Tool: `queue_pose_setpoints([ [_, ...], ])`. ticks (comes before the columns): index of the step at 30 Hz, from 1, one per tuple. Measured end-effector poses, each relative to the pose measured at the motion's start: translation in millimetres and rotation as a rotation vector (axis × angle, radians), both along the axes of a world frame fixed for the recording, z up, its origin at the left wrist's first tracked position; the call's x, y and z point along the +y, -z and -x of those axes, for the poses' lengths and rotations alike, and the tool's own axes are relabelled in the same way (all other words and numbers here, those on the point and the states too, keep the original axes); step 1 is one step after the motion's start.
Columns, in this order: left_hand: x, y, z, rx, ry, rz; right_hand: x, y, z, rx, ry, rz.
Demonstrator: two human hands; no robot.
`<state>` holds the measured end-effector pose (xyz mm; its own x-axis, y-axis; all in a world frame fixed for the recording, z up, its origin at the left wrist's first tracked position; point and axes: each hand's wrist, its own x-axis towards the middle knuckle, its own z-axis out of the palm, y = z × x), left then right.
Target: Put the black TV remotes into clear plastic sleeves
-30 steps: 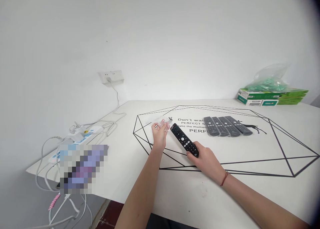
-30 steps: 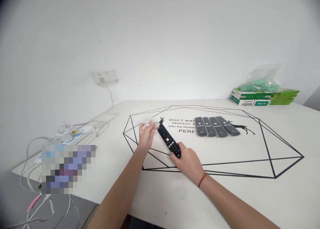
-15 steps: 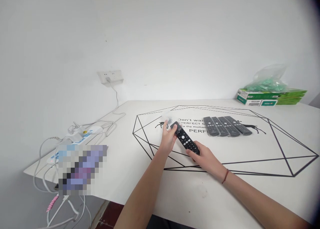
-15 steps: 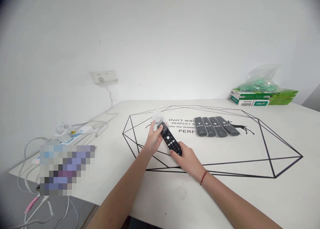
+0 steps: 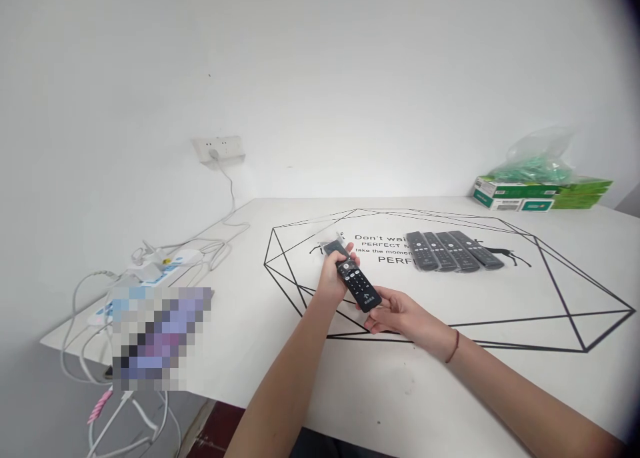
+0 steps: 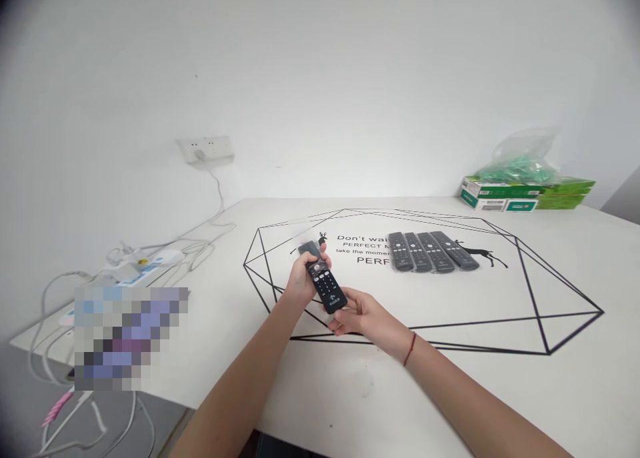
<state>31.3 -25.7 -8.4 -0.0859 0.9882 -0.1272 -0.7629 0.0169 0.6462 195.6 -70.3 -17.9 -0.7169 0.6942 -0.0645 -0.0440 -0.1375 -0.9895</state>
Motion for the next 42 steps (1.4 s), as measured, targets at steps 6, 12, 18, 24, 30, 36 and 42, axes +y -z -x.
queue_pose_setpoints([
  [6,-7,2.0,-28,0.021,0.083,0.083,9,9.8,2,-0.208,0.480,-0.690],
  [12,-22,8.8,-56,0.127,0.258,-0.096,28,8.6,-14,-0.375,0.575,-1.015],
  [18,-27,9.8,-58,0.249,0.399,-0.162,33,6.8,-22,-0.505,0.566,-0.999],
  [24,-23,7.8,-42,0.365,0.412,-0.163,30,-4.6,-29,-0.328,0.381,-0.914],
  [30,-21,8.9,-33,0.489,0.446,-0.285,38,-6.3,-36,-0.248,0.323,-0.686],
  [36,-21,8.5,-31,0.551,0.531,-0.287,38,-4.5,-37,-0.448,0.465,-0.905],
  [42,-15,20.2,-37,0.691,0.384,-0.056,35,3.2,-33,-0.513,0.744,-1.078],
])
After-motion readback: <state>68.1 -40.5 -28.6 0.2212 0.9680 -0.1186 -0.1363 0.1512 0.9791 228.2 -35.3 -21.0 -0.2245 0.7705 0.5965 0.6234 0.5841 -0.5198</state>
